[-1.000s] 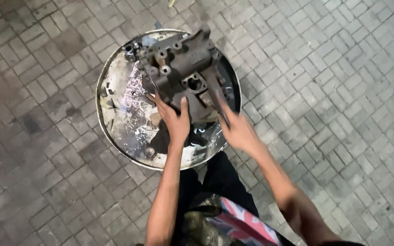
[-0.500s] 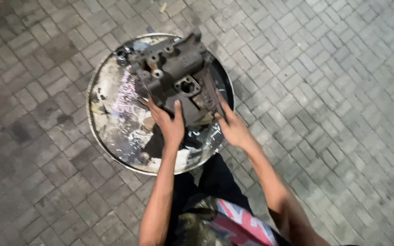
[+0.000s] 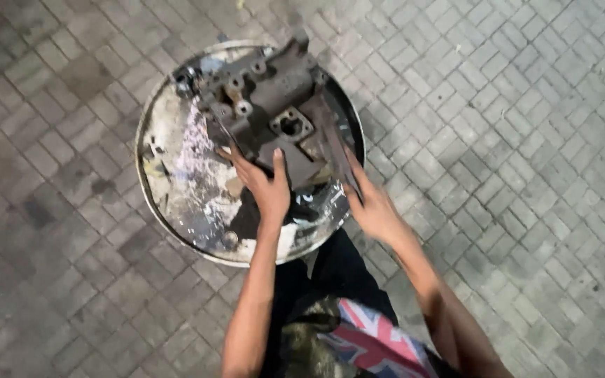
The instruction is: The person cleans a large, dirty engine block resting on a metal barrel using a dark rag and a metal scraper. They wipe the exterior surfaces and scrape away grime from crevices while a white cat sits nearby on the tiled floor.
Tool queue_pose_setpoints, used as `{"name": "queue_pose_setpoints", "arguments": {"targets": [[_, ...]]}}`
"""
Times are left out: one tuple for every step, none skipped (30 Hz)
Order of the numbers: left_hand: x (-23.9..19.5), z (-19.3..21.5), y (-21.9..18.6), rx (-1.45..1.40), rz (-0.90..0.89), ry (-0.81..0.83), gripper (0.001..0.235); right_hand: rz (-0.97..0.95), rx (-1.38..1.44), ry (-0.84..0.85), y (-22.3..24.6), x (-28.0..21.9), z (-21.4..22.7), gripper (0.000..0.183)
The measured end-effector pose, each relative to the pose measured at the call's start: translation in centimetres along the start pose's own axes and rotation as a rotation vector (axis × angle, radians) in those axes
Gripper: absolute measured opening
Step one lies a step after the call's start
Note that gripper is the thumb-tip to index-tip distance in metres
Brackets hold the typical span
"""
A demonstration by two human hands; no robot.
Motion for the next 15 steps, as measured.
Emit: {"name": "queue_pose_setpoints", "arguments": {"targets": [[0.1, 0.0, -0.1, -0.001, -0.006, -0.001, 0.083, 0.005, -0.001, -0.004, 0.2, 0.3, 0.3, 0.058], [0.2, -0.1, -0.2, -0.007, -0.012, -0.009, 0.083, -0.033, -0.058, 0.022, 0.2, 0.6, 0.5, 0.058], [-0.1, -0.2, 0.0, -0.010, -0.011, -0.011, 0.084, -0.079, -0.112, 0.050, 0.0, 0.7, 0.5, 0.059], [0.1, 0.0, 0.0, -0.009, -0.011, -0.008, 0.084, -0.081, -0.110, 0.048, 0.3, 2.2, 0.4, 0.059], [-0.1, 0.0, -0.2, 0.007, -0.017, -0.006, 0.083, 0.001, -0.123, 0.018, 0.8, 3.5, 0.5, 0.059], [-0.3, 0.0, -0.3, 0.024, -0.023, -0.004, 0.083, 0.083, -0.135, -0.013, 1.3, 4.7, 0.6, 0.059], [-0.6, 0.0, -0.1, 0.024, -0.017, -0.002, 0.083, 0.078, -0.135, -0.009, 0.9, 3.8, 0.5, 0.059], [-0.9, 0.0, 0.0, 0.012, -0.020, 0.003, 0.083, 0.089, -0.163, 0.000, 0.6, 2.8, 0.4, 0.062], [-0.3, 0.1, -0.3, 0.002, -0.040, 0.004, 0.082, 0.113, -0.192, 0.000, 0.8, 2.5, 0.4, 0.066], [-0.4, 0.2, -0.2, 0.004, -0.049, 0.002, 0.082, 0.120, -0.191, -0.007, 0.5, 1.0, 0.3, 0.066], [-0.2, 0.1, 0.0, 0.010, -0.037, 0.005, 0.083, 0.030, -0.239, 0.025, -0.2, -0.2, 0.1, 0.065], [-0.1, 0.0, 0.3, 0.016, -0.025, 0.007, 0.084, -0.061, -0.287, 0.057, -1.0, -1.5, -0.1, 0.064], [-0.1, 0.1, 0.2, 0.018, -0.021, 0.010, 0.084, -0.065, -0.284, 0.060, -0.7, -0.2, -0.6, 0.064], [-0.2, 0.2, 0.2, 0.022, -0.015, 0.007, 0.083, -0.042, -0.299, 0.053, -0.4, 1.1, -1.1, 0.063], [0.0, 0.1, 0.1, 0.026, -0.014, 0.004, 0.082, -0.016, -0.314, 0.040, -0.1, 2.5, -1.3, 0.062]]}}
Point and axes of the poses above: each hand's wrist, its own x-axis towards the middle knuckle, its own z-axis out of the back of the hand, y = z × x, the point moved 3 cm from there along x, towards the middle knuckle, and after that the axes turned 12 degrees about y, right-handed, at the moved point
